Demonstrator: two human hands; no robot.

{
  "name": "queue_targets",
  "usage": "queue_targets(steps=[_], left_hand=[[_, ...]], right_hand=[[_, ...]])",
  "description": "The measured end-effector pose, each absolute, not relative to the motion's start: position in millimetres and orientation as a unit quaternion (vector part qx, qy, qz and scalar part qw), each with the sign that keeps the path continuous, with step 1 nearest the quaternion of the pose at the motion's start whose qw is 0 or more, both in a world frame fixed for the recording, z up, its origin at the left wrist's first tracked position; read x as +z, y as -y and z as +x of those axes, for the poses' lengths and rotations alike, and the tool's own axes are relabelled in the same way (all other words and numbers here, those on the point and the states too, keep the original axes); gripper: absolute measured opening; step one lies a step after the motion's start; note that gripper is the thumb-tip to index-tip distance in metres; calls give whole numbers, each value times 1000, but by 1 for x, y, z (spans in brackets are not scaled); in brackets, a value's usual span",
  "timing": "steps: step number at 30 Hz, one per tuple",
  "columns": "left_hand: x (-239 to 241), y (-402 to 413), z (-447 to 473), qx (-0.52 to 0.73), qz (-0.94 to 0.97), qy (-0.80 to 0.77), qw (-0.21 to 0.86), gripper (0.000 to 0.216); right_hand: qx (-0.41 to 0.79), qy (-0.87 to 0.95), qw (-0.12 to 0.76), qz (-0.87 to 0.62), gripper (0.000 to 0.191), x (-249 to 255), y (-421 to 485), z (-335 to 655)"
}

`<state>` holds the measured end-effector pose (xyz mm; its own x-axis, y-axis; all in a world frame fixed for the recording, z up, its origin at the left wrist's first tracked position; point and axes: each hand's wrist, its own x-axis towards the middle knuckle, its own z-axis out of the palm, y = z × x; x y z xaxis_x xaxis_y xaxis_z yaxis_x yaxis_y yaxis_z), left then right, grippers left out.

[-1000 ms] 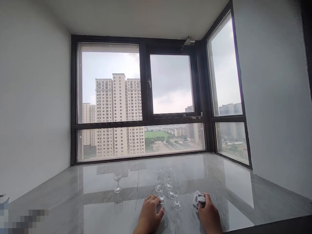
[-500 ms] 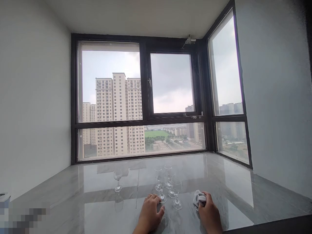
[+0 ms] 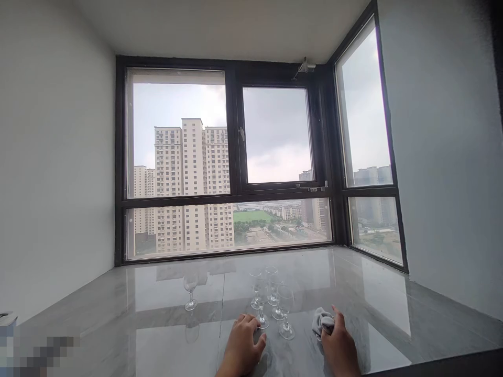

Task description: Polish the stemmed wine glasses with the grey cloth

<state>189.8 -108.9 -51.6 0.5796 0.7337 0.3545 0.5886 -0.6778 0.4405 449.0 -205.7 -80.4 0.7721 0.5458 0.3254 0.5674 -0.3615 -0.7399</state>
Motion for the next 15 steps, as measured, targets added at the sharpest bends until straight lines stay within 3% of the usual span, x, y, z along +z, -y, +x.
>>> queue_targets(steps=[8,15], left_hand=[[-46,113,188,239,868,-407,154,52],[-46,113,188,241,878,-389,142,39]], right_hand=[[-14,344,456,-821,53,-84,205,451],[-2,349,459,-817,53,-87,203,453]])
